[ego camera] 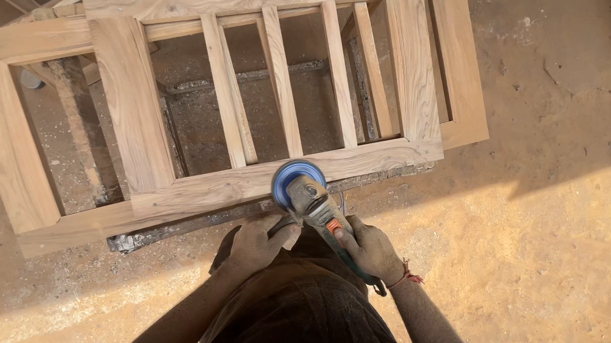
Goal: The person uses an angle grinder with a sanding disc to smooth the surface of a wooden window frame. The person systematically moves the tool across the frame's horizontal and vertical members, generating sawdust as the wood is sanded.
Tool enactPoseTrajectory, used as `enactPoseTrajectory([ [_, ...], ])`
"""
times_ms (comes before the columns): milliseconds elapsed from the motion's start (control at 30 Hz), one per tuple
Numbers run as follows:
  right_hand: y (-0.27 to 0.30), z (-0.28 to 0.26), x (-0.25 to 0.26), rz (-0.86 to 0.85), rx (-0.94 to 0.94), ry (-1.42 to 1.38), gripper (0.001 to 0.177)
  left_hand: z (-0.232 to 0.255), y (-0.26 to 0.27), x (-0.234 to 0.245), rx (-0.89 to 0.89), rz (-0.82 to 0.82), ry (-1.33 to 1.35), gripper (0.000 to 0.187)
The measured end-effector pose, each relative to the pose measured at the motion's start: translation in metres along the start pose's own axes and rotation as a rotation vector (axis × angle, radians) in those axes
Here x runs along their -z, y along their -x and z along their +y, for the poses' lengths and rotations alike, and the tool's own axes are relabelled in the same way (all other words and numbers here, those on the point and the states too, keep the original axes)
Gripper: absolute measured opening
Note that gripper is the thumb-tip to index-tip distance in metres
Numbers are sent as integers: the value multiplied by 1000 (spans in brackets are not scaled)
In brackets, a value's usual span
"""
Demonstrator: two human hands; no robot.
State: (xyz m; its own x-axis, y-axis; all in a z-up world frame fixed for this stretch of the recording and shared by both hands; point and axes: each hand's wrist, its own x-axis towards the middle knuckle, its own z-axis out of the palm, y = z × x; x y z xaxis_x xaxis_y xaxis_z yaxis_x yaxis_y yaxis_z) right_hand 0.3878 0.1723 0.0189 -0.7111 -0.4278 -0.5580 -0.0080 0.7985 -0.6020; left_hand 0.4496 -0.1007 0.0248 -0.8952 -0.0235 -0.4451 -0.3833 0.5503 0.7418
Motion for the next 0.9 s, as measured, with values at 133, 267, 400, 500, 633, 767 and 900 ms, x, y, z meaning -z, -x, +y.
enactPoseTrajectory([
  [133,-16,-39,-20,-52,27,45,76,-22,22,29,187,2,-39,44],
  [267,-25,-63,-29,-76,30,88,83,-33,34,46,203,64,-26,50],
  [400,-21,-64,-35,-102,-18,93,90,-44,37,42,224,39,-79,53],
  [500,-13,-46,-42,-33,28,32,87,-48,32,35,98,51,-69,53],
  [633,2,-19,-50,7,-36,-16,84,-29,28,30,124,-90,-113,48],
  [767,27,4,-56,41,-154,-263,80,2,28,29,21,-166,-143,44],
  [900,63,31,-60,74,-21,-660,78,28,31,29,-75,-290,-172,48],
])
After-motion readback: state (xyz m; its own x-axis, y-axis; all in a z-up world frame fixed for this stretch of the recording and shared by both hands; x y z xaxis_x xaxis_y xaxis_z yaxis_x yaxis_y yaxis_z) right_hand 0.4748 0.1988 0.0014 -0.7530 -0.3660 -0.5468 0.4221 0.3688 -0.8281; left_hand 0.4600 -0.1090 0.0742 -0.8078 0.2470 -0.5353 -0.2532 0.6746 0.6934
